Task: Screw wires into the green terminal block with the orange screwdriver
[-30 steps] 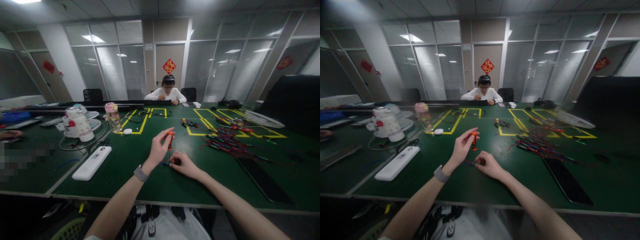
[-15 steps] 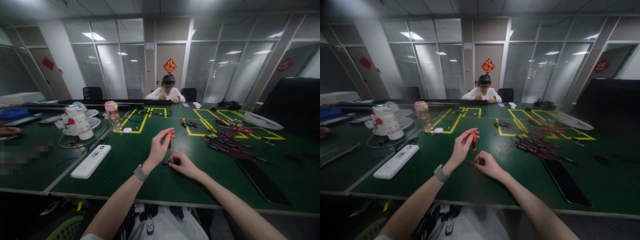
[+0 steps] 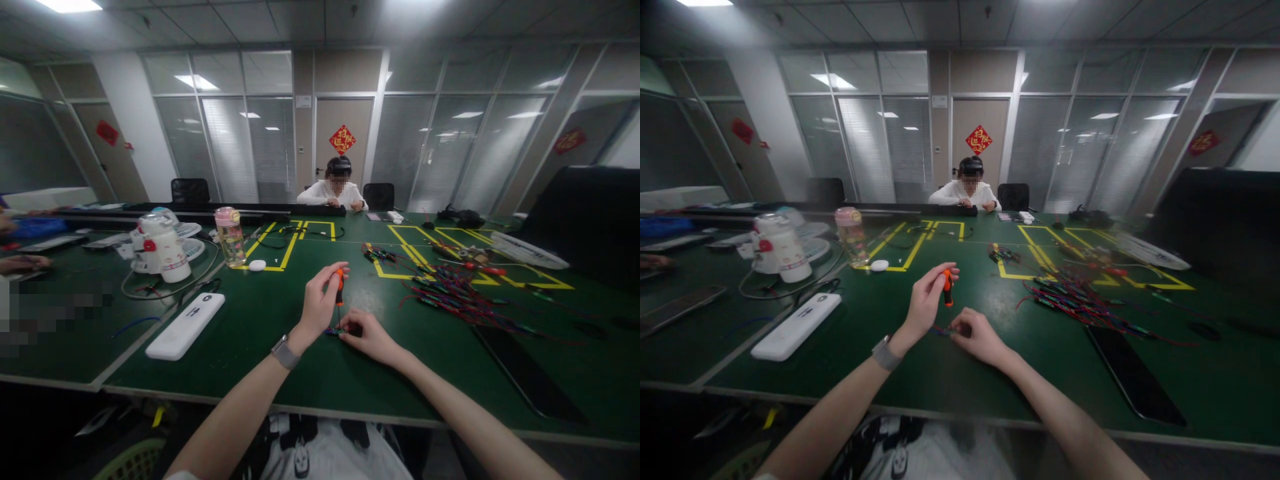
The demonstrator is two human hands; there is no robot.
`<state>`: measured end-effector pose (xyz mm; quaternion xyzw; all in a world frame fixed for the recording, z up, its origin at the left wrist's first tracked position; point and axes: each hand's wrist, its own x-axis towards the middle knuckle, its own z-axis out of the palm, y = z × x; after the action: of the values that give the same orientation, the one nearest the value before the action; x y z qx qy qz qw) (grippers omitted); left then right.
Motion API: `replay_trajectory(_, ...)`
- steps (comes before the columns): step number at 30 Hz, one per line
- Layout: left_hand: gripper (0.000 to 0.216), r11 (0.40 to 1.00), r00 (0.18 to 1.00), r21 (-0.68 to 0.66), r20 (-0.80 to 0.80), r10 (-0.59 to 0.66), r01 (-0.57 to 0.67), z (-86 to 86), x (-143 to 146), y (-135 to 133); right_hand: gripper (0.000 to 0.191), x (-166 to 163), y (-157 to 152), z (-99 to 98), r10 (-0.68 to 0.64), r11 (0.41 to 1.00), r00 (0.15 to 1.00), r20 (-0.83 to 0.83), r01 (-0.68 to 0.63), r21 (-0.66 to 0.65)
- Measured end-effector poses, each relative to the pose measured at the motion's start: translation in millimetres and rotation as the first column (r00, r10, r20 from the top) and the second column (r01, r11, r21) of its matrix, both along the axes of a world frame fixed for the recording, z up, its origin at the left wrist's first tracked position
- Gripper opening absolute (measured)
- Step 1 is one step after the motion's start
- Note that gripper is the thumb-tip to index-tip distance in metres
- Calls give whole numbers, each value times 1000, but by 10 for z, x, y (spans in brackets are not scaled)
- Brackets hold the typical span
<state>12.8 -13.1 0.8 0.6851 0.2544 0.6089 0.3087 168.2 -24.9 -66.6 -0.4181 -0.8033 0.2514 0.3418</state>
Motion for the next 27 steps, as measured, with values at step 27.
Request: replay_trajectory(27,21,988,986,87,-100,134,-126,11,-14,26,10,-6,-3,-14,-9,1000,1000,-9,9,20)
